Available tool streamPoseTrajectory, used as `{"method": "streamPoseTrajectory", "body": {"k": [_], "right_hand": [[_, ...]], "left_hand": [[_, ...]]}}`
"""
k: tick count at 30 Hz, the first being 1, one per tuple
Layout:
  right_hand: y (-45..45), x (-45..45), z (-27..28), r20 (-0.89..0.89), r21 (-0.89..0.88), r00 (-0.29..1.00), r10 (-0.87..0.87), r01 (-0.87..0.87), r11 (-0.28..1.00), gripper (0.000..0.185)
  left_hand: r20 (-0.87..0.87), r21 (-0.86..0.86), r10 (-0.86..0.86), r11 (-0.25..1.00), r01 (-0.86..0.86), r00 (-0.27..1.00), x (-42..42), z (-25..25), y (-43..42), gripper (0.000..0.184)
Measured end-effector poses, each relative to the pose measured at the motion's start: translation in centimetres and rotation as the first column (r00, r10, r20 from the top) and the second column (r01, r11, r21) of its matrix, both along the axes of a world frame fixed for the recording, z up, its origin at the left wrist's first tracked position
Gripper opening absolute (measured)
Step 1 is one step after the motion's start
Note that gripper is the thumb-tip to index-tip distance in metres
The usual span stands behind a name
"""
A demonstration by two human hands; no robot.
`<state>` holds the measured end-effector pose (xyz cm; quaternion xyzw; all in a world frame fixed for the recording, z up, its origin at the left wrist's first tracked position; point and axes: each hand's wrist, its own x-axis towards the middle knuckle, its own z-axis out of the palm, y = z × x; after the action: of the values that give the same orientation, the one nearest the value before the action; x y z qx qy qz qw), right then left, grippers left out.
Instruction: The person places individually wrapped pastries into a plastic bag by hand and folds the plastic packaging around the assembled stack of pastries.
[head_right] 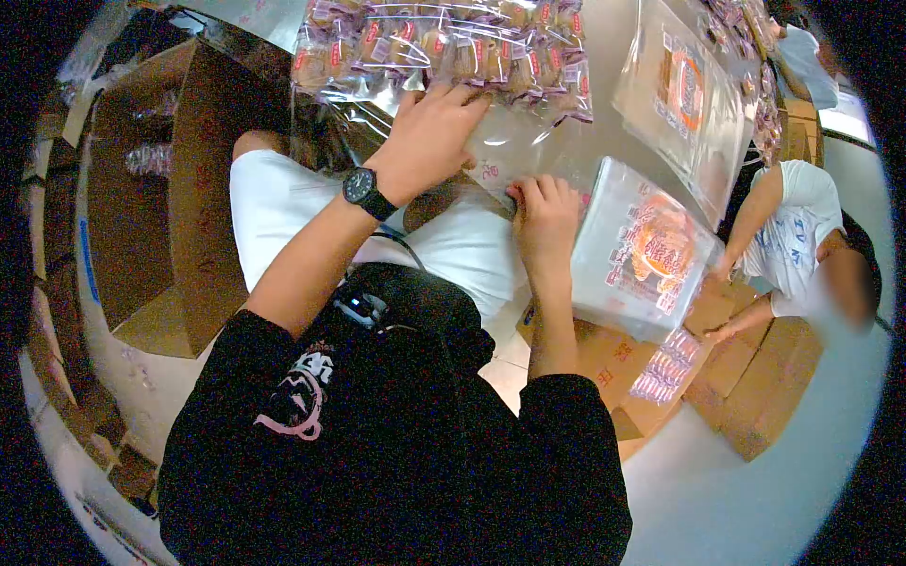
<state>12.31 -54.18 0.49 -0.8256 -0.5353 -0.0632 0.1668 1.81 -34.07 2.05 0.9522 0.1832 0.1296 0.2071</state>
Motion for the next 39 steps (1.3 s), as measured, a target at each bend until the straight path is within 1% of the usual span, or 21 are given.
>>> {"method": "streamPoseTrajectory", "body": {"k": [2,5,10,12,14,17,18,20,21,23,26,29,30,31,33,35,36,37,38,39], "right_hand": [[0.2,-0.4,0.2,-0.006,-0.006,1.000,-0.006,0.006,1.000,0.009],[0.6,-0.3,0.5,-0.021,-0.004,1.000,0.004,-0.004,1.000,0.010],[0.0,-0.5,1.5,-0.037,0.050,0.997,0.072,-0.070,0.996,0.015],[-0.4,-0.3,1.5,-0.047,0.044,0.994,0.095,-0.092,0.995,0.017],[-0.3,-0.1,1.7,-0.053,0.006,0.995,0.080,-0.079,0.997,0.016],[0.1,-0.2,1.7,-0.068,-0.026,0.996,0.056,-0.057,0.998,0.015],[0.2,-0.3,1.6,-0.072,-0.030,0.996,0.046,-0.048,0.998,0.015],[0.1,-0.3,1.0,0.002,-0.071,0.999,0.053,-0.052,0.996,0.016],[-0.1,-0.2,0.8,0.038,-0.098,0.998,0.057,-0.053,0.994,0.017],[-0.1,-0.3,0.7,0.031,-0.119,0.998,0.047,-0.043,0.992,0.019],[-0.3,-0.6,1.0,-0.002,-0.171,0.999,0.046,-0.046,0.984,0.020],[-1.1,-1.1,1.2,0.003,-0.189,0.995,0.098,-0.095,0.977,0.020],[-1.4,-1.2,1.3,0.012,-0.192,0.992,0.123,-0.118,0.974,0.020],[-1.5,-1.8,1.8,-0.024,-0.223,0.991,0.128,-0.130,0.966,0.020],[-3.2,-3.8,2.3,-0.070,-0.247,0.987,0.144,-0.157,0.956,0.021],[-4.5,-5.5,2.2,-0.210,-0.201,0.956,0.203,-0.245,0.948,0.020],[-5.3,-6.5,2.0,-0.279,-0.175,0.933,0.229,-0.284,0.943,0.019],[-6.4,-7.5,1.6,-0.343,-0.231,0.911,0.230,-0.319,0.919,0.020],[-6.9,-8.6,1.6,-0.387,-0.234,0.899,0.205,-0.311,0.921,0.021],[-7.5,-9.4,1.4,-0.423,-0.223,0.886,0.189,-0.304,0.926,0.022]], "left_hand": [[0.090,0.026,0.022,0.999,-0.025,0.996,-0.2,-0.4,0.0,0.047],[0.096,0.038,0.019,0.999,-0.023,0.995,-0.1,-0.5,0.0,0.041],[-0.053,-0.071,-0.018,0.997,0.014,0.998,0.0,0.4,0.9,0.032],[-0.140,-0.114,-0.030,0.993,0.014,0.990,0.2,1.0,0.9,0.030],[-0.239,-0.150,-0.040,0.989,0.004,0.970,0.6,2.0,1.2,0.030],[-0.035,0.016,0.032,0.999,-0.032,0.999,0.3,0.4,0.5,0.034],[-0.026,0.007,0.023,1.000,-0.023,0.999,0.2,-0.1,0.4,0.045],[-0.003,-0.005,0.007,1.000,-0.007,1.000,0.0,-0.1,0.3,0.067],[-0.004,-0.003,0.006,1.000,-0.006,1.000,0.0,-0.2,0.3,0.068],[-0.003,0.002,0.006,1.000,-0.006,1.000,0.0,-0.4,0.3,0.072],[-0.045,-0.017,0.004,1.000,-0.004,0.999,0.3,-0.6,0.6,0.069],[-0.033,-0.005,0.007,1.000,-0.007,0.999,0.1,-0.4,0.5,0.040],[-0.039,-0.002,0.012,1.000,-0.012,0.999,0.1,-0.4,0.4,0.039],[-0.051,-0.016,0.013,1.000,-0.014,0.999,0.2,-0.5,0.7,0.038],[-0.028,0.015,0.028,1.000,-0.027,0.999,0.1,-0.7,0.4,0.036],[0.015,0.055,0.044,0.997,-0.044,0.999,0.1,-1.0,0.2,0.035],[-0.006,0.042,0.036,0.998,-0.035,0.999,0.0,-1.1,0.2,0.043],[-0.026,0.029,0.026,0.999,-0.026,0.999,0.0,-1.1,0.3,0.053],[-0.048,0.005,0.014,1.000,-0.014,0.999,0.0,-1.0,0.5,0.063],[-0.059,0.003,0.010,1.000,-0.009,0.998,0.0,-0.8,0.6,0.065]]}}
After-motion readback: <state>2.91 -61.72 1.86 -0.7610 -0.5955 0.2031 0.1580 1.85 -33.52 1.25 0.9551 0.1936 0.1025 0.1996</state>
